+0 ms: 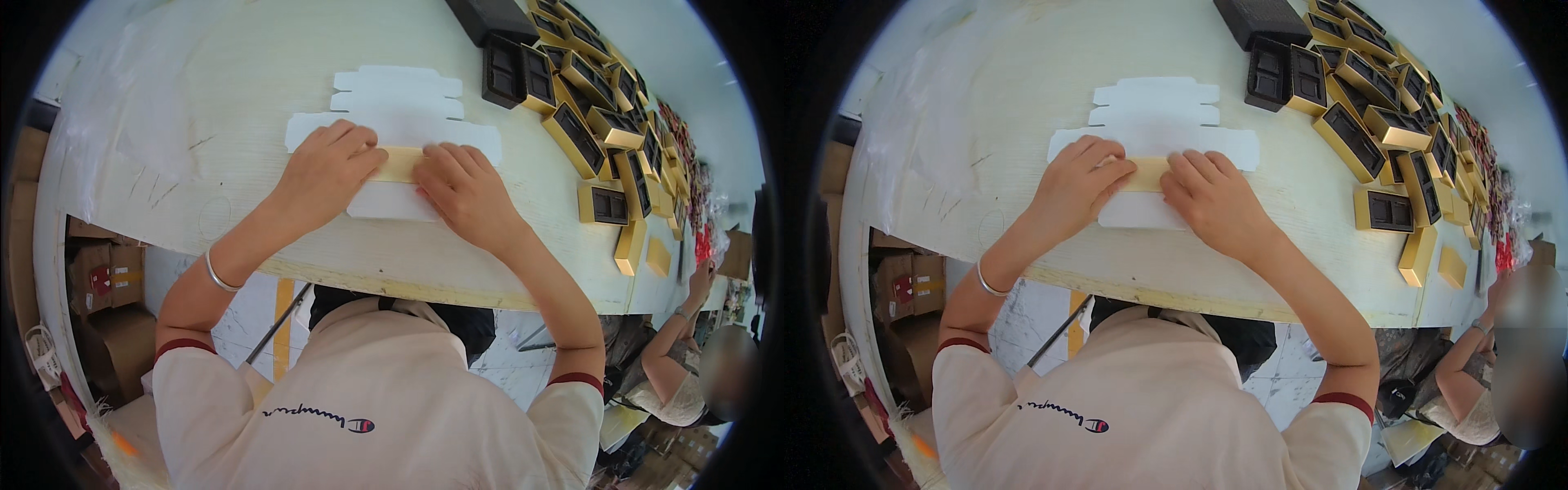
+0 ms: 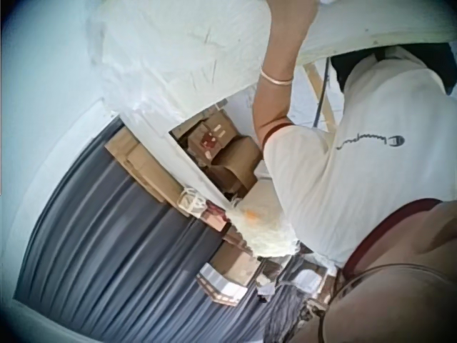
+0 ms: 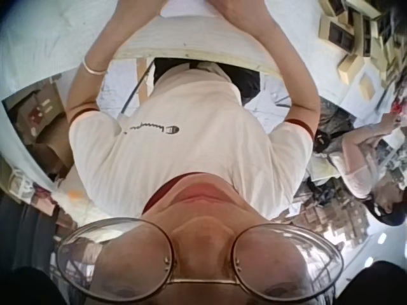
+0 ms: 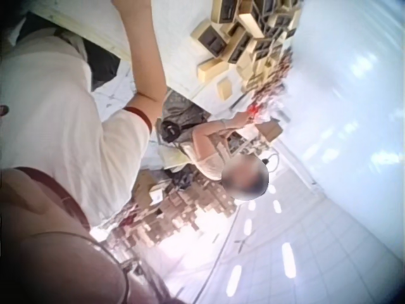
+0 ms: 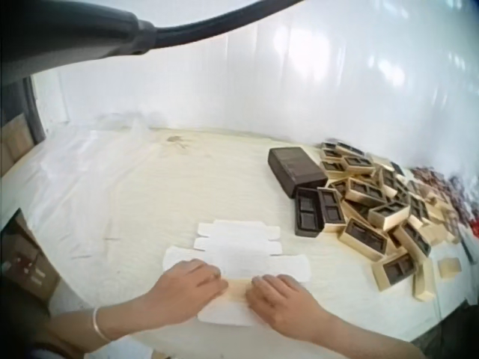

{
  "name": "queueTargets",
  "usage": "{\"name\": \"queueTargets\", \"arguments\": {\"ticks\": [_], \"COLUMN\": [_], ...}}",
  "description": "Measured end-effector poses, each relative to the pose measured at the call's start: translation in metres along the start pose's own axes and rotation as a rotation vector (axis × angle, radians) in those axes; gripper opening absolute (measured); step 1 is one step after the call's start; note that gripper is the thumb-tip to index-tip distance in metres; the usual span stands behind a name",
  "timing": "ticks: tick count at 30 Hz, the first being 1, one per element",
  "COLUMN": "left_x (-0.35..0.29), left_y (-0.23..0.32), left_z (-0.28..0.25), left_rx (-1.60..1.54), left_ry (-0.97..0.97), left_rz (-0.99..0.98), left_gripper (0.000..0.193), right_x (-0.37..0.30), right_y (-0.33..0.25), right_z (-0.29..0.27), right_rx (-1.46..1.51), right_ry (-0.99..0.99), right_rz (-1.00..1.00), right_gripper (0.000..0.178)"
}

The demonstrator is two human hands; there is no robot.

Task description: The person folds flat cardboard pieces into small rectangular boxes and places dark rectangular inserts inside each one. The process repeats with multiple units on a white worktable.

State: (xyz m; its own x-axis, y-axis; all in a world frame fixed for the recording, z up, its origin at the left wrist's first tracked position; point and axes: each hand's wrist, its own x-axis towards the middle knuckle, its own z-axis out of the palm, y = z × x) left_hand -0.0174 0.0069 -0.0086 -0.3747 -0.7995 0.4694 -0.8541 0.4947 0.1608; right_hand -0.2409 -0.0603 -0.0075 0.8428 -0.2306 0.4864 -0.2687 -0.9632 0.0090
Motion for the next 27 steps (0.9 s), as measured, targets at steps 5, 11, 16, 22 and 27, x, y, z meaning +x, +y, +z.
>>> {"name": "queueTargets", "arguments": {"ticks": [5, 11, 16, 22, 27], "left_x": [0.001, 0.007, 0.031, 0.022, 0.009], "left_y": [-0.009, -0.023, -0.029, -0.026, 0.034], "left_z": [-0.002, 0.007, 0.021, 0.008, -0.038], "left_rx": [-0.144, -0.138, -0.249, -0.101, -0.646], "left_ry": [-0.148, -0.105, -0.309, -0.152, -0.031], "left_rz": [-0.001, -0.008, -0.254, -0.246, -0.543], "left_gripper": [0.022, 0.010, 0.012, 0.011, 0.042], "right_x": [0.001, 0.020, 0.040, 0.065, 0.042], "right_y": [0.003, 0.010, 0.013, 0.020, 0.010], "right_z": [0.004, 0.004, 0.007, -0.003, -0.026], "right_rx": [0.015, 0.057, 0.240, 0.362, 0.363], "right_ry": [-0.160, -0.209, -0.334, -0.487, -0.055], "right_rz": [-0.063, -0.003, 0.417, 0.553, 0.677], "right_gripper": [0.023, 0.009, 0.007, 0.010, 0.010]}}
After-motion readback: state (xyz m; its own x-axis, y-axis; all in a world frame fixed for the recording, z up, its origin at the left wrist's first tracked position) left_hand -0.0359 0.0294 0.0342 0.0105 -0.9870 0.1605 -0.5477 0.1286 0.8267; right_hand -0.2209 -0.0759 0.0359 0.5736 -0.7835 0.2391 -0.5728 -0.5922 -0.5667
